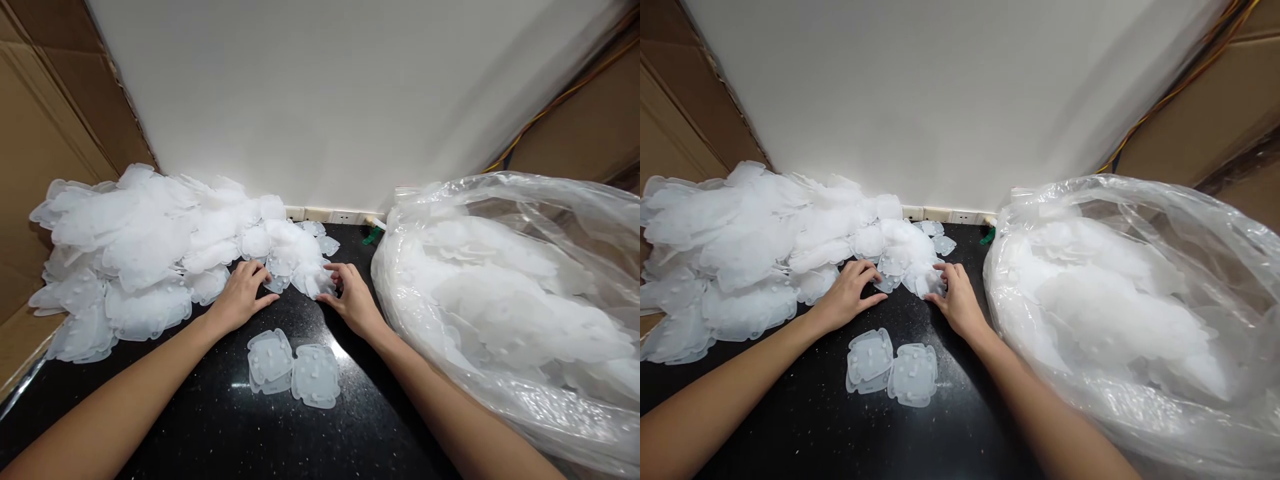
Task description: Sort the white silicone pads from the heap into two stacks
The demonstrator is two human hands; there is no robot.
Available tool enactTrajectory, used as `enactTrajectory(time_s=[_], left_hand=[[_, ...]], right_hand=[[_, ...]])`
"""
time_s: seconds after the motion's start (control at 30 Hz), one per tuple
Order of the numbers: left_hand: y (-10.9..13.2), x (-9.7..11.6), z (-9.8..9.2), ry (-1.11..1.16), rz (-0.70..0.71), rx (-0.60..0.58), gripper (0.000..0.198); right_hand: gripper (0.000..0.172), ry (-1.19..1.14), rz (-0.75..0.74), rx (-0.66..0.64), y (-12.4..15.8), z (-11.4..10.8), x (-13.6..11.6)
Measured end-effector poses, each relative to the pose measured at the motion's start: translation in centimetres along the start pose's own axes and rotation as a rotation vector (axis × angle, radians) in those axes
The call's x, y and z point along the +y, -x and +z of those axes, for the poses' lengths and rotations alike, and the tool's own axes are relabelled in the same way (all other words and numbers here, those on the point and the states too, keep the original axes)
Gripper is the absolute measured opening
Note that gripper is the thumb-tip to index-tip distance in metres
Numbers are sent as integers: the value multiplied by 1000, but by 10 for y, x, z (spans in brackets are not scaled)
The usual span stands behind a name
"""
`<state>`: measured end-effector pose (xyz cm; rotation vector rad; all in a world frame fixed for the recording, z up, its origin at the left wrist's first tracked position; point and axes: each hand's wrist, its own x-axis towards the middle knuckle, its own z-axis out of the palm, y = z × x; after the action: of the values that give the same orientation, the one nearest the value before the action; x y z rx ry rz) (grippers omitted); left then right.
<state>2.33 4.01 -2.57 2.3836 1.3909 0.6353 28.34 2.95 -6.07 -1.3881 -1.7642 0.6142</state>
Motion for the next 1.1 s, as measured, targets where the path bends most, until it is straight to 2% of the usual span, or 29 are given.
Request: enactTrajectory(time_s=[0.13,0.17,0.27,0.37,0.47,0.57,0.63,0.73,0.83,0.87,1.0,1.1], left_hand=[[3,4,-4,43,1,-30,23],[3,4,-4,60,-2,-44,24],[6,3,-5,103,9,-68,27],[9,-2,-7,125,41,-106,28],[9,-7,-13,146,95,-173,20],[7,-6,-18,179,138,-201,15],[6,0,-19,218,128,-176,17],[7,10,-18,335,24,-67,21],[8,13,-17,527,-198,14,26],[8,12,-16,626,-275,27,28],[6,6,-14,1043,-483,51,38],[7,8,-13,1158,-552,22,40]], right_hand=[[15,-19,57,2,-1,-7,-2],[13,-31,70,18,-1,-9,-4],[26,-155,149,24,0,-14,-12],[36,-369,279,-74,3,-15,-20],[44,-591,380,-169,4,-11,-24],[47,-750,447,-217,5,-7,-24],[46,-816,442,-206,6,-6,-23],[47,-829,338,-193,7,-7,-23],[38,-729,269,-220,8,-8,-24],[34,-708,268,-217,8,-8,-24],[41,-800,330,-208,9,-3,-23],[40,-936,412,-249,11,0,-23]])
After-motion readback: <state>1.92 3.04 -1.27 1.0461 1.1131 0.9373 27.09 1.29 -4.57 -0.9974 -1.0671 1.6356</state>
